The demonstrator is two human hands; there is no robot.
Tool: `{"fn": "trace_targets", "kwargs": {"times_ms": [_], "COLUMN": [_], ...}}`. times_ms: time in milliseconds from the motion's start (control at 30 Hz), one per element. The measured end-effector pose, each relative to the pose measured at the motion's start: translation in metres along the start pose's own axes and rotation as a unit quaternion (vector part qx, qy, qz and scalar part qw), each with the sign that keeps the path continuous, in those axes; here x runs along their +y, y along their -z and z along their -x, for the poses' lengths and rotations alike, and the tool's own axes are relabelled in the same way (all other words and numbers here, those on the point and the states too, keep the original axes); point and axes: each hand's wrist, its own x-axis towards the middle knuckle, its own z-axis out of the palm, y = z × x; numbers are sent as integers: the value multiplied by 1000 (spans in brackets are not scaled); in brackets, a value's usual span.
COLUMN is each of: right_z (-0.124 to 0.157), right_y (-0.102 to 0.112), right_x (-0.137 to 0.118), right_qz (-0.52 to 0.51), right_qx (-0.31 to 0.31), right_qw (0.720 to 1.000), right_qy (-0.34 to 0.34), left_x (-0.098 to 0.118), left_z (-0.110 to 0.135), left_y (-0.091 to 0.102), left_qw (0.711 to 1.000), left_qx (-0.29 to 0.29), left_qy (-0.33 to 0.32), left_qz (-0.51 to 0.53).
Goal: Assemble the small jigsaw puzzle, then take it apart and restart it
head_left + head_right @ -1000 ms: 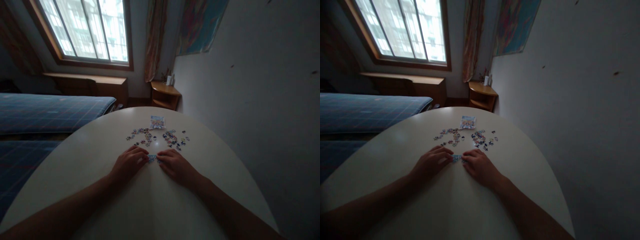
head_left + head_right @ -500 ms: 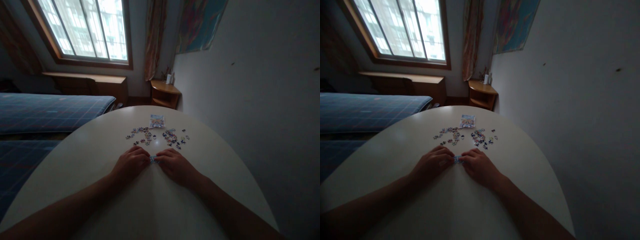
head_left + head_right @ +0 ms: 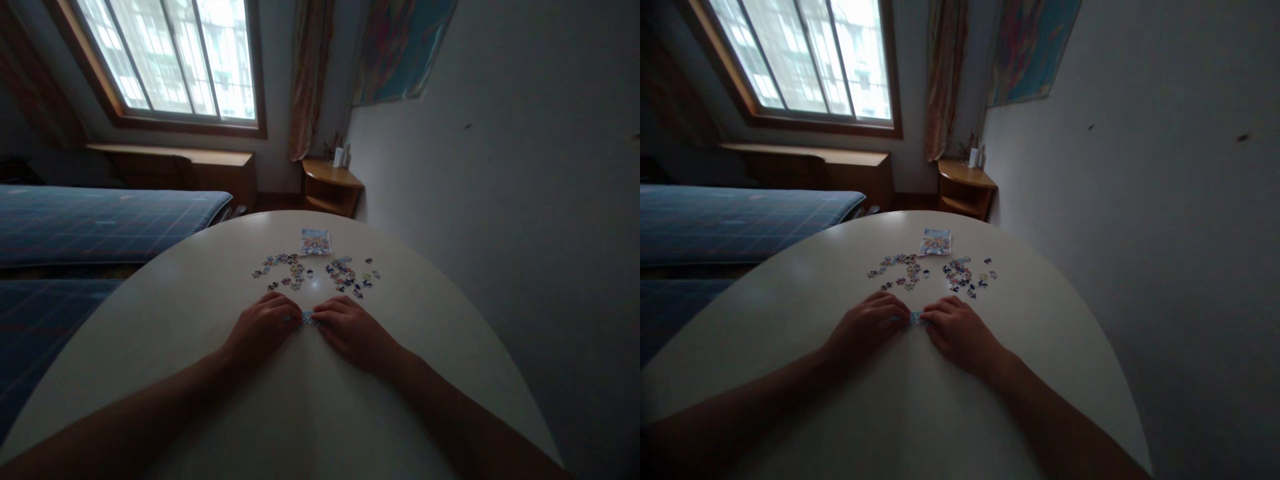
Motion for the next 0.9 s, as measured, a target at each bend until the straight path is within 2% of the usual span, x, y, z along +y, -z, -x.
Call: {"fn": "trace_targets", "kwargs": {"times_ms": [333, 900], "right_z": [-1, 1], "right_y": [-1, 0], "right_x": [0, 1], "right_qz": [-5, 12], "right_qx": [1, -7], "right_qw": [1000, 1000], "right_qy": [7, 5], "left_x": [2, 6], "left_z": [1, 1], "left_y": [-2, 1], "left_qw": [1000, 999], "left_qx": [-3, -10], "left_qy": [-5, 30], "left_qz": [-10, -26]}}
